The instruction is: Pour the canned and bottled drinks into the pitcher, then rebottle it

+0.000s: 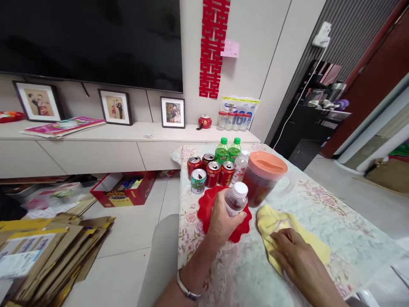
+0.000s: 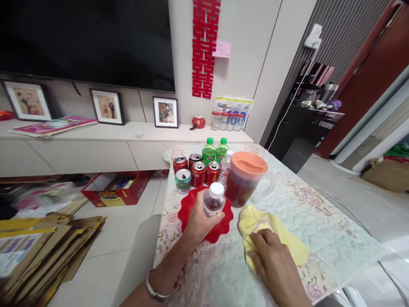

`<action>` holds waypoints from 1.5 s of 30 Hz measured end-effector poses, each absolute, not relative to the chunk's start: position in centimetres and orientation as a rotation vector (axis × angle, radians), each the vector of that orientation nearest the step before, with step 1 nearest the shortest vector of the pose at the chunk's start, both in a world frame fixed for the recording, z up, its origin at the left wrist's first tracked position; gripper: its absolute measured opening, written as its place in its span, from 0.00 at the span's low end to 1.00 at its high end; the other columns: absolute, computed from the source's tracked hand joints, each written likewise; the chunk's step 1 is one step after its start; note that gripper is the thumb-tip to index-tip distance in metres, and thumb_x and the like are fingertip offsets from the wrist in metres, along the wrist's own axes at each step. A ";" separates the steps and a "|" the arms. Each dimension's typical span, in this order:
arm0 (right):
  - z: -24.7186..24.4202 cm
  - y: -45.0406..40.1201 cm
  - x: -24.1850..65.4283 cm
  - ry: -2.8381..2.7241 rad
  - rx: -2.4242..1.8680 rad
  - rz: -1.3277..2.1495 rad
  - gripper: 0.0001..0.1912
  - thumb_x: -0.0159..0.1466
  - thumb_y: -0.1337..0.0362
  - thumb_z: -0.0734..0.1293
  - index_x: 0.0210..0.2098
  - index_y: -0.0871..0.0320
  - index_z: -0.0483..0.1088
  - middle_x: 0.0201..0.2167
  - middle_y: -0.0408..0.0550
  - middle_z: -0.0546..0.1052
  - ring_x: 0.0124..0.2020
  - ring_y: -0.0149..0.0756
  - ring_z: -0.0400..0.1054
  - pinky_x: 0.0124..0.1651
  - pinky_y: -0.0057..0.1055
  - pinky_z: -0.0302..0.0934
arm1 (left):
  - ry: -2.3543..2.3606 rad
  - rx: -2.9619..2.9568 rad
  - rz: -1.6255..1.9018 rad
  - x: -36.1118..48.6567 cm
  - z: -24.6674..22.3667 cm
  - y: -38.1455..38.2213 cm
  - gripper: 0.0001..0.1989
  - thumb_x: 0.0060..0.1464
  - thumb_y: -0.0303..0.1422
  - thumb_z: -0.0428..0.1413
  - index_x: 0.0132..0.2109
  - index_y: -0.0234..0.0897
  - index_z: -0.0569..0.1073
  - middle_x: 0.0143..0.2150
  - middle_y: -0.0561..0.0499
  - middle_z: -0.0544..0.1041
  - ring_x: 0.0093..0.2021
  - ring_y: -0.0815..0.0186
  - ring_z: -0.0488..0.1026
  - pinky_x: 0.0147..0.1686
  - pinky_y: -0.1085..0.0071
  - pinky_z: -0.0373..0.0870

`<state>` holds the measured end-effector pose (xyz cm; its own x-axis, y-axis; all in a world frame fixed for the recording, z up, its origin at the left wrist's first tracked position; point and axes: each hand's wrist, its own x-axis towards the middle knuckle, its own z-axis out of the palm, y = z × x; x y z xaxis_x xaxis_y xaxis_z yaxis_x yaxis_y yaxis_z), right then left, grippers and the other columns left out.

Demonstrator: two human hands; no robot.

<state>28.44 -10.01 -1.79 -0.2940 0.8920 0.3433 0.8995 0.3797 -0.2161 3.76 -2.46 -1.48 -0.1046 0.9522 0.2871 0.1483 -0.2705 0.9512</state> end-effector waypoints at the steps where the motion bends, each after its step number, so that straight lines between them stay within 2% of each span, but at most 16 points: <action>1: -2.1 -9.9 28.3 -2.225 -1.542 -0.028 0.15 0.71 0.57 0.61 0.39 0.54 0.79 0.35 0.52 0.77 0.34 0.45 0.75 0.35 0.40 0.68 | 1.257 1.458 1.452 3.8 -1.4 -2.5 0.34 0.43 0.30 0.66 0.57 0.39 0.65 0.57 0.41 0.76 0.58 0.49 0.75 0.59 0.51 0.71; 3: -2.0 -9.6 27.9 -2.202 -1.519 -0.028 0.18 0.73 0.57 0.59 0.32 0.54 0.76 0.30 0.49 0.75 0.30 0.42 0.73 0.33 0.38 0.66 | 1.263 1.452 1.450 3.8 -1.3 -2.6 0.33 0.43 0.30 0.66 0.57 0.39 0.65 0.55 0.42 0.77 0.56 0.50 0.77 0.57 0.51 0.72; 4: -1.6 -9.5 27.7 -2.177 -1.499 -0.018 0.19 0.74 0.56 0.60 0.32 0.54 0.76 0.30 0.48 0.75 0.30 0.41 0.73 0.33 0.36 0.66 | 1.267 1.450 1.445 3.8 -1.2 -2.6 0.33 0.43 0.30 0.66 0.57 0.39 0.65 0.54 0.42 0.78 0.55 0.50 0.77 0.57 0.51 0.72; 7: 0.5 -9.5 26.6 -2.011 -1.380 0.023 0.14 0.74 0.56 0.63 0.36 0.54 0.75 0.33 0.45 0.77 0.31 0.35 0.73 0.35 0.31 0.66 | 1.276 1.446 1.429 3.7 -1.0 -2.7 0.34 0.43 0.30 0.66 0.57 0.39 0.65 0.54 0.42 0.78 0.54 0.51 0.78 0.56 0.52 0.72; 10: 3.3 -9.7 25.0 -1.829 -1.257 0.017 0.07 0.72 0.60 0.68 0.37 0.53 0.74 0.34 0.42 0.76 0.31 0.31 0.71 0.33 0.27 0.64 | 1.283 1.448 1.416 3.6 -0.8 -2.8 0.33 0.43 0.30 0.66 0.57 0.39 0.65 0.54 0.42 0.78 0.54 0.52 0.78 0.56 0.54 0.72; 14: 6.8 -9.0 21.9 -1.592 -1.170 -0.048 0.04 0.71 0.64 0.70 0.37 0.53 0.75 0.32 0.40 0.75 0.28 0.29 0.66 0.26 0.27 0.56 | 1.298 1.455 1.395 3.5 -0.4 -2.9 0.34 0.42 0.30 0.66 0.58 0.39 0.66 0.55 0.42 0.78 0.55 0.52 0.77 0.57 0.56 0.71; 17: 8.3 -7.2 19.0 -1.508 -1.071 -0.197 0.03 0.69 0.67 0.70 0.37 0.55 0.74 0.33 0.42 0.75 0.32 0.31 0.68 0.35 0.29 0.61 | 1.288 1.448 1.394 3.5 -0.4 -3.0 0.35 0.42 0.32 0.67 0.58 0.39 0.66 0.57 0.41 0.78 0.56 0.51 0.77 0.58 0.57 0.72; 19: 8.3 -5.6 17.1 -1.554 -1.021 -0.234 0.03 0.69 0.68 0.69 0.38 0.57 0.75 0.35 0.46 0.76 0.38 0.36 0.69 0.43 0.34 0.63 | 1.276 1.407 1.385 3.5 -0.5 -2.9 0.34 0.44 0.36 0.67 0.58 0.40 0.66 0.57 0.41 0.79 0.56 0.51 0.78 0.57 0.59 0.73; 21: 7.8 -4.0 15.5 -1.629 -1.021 -0.188 0.05 0.70 0.68 0.67 0.40 0.57 0.77 0.38 0.50 0.77 0.42 0.41 0.69 0.48 0.39 0.63 | 1.289 1.358 1.377 3.6 -0.8 -2.8 0.29 0.50 0.40 0.65 0.57 0.42 0.67 0.56 0.41 0.80 0.55 0.52 0.79 0.55 0.61 0.73; 24: 6.7 -2.5 14.2 -1.703 -1.044 -0.057 0.10 0.72 0.67 0.63 0.45 0.58 0.78 0.44 0.53 0.76 0.47 0.43 0.69 0.51 0.40 0.64 | 1.333 1.329 1.381 3.5 -1.2 -2.4 0.24 0.54 0.40 0.61 0.57 0.43 0.68 0.57 0.40 0.80 0.56 0.53 0.79 0.54 0.63 0.74; 28: 7.1 -2.1 14.5 -1.751 -1.085 0.107 0.10 0.71 0.64 0.64 0.43 0.56 0.78 0.43 0.53 0.76 0.47 0.44 0.69 0.52 0.40 0.64 | 1.340 1.349 1.399 3.5 -1.6 -2.3 0.25 0.53 0.39 0.61 0.58 0.44 0.69 0.58 0.40 0.80 0.57 0.52 0.79 0.55 0.61 0.74; 31: 8.4 -1.5 15.2 -1.784 -1.124 0.226 0.09 0.67 0.61 0.66 0.35 0.54 0.78 0.36 0.49 0.75 0.41 0.42 0.70 0.46 0.37 0.62 | 1.306 1.375 1.418 3.5 -1.9 -2.3 0.25 0.54 0.38 0.61 0.59 0.44 0.68 0.59 0.39 0.80 0.58 0.51 0.78 0.57 0.57 0.73; 35: 9.1 0.2 15.3 -1.728 -1.185 0.348 0.13 0.64 0.56 0.67 0.28 0.54 0.77 0.28 0.46 0.72 0.32 0.39 0.69 0.37 0.34 0.56 | 1.300 1.370 1.420 3.6 -2.0 -2.4 0.27 0.54 0.37 0.62 0.59 0.45 0.67 0.58 0.40 0.80 0.57 0.50 0.78 0.57 0.56 0.73; 40: 7.1 1.3 15.3 -1.544 -1.193 0.543 0.21 0.66 0.46 0.66 0.33 0.56 0.79 0.31 0.47 0.79 0.33 0.40 0.73 0.37 0.33 0.62 | 1.348 1.390 1.356 3.7 -0.9 -2.9 0.25 0.55 0.39 0.61 0.58 0.46 0.65 0.56 0.40 0.81 0.55 0.49 0.79 0.53 0.56 0.74; 45: 3.9 0.9 15.6 -1.352 -1.194 0.637 0.27 0.66 0.41 0.65 0.39 0.61 0.79 0.38 0.54 0.83 0.36 0.44 0.77 0.38 0.33 0.69 | 1.237 1.414 1.379 3.6 0.2 -3.5 0.26 0.52 0.38 0.63 0.57 0.46 0.65 0.57 0.40 0.80 0.55 0.50 0.79 0.53 0.59 0.75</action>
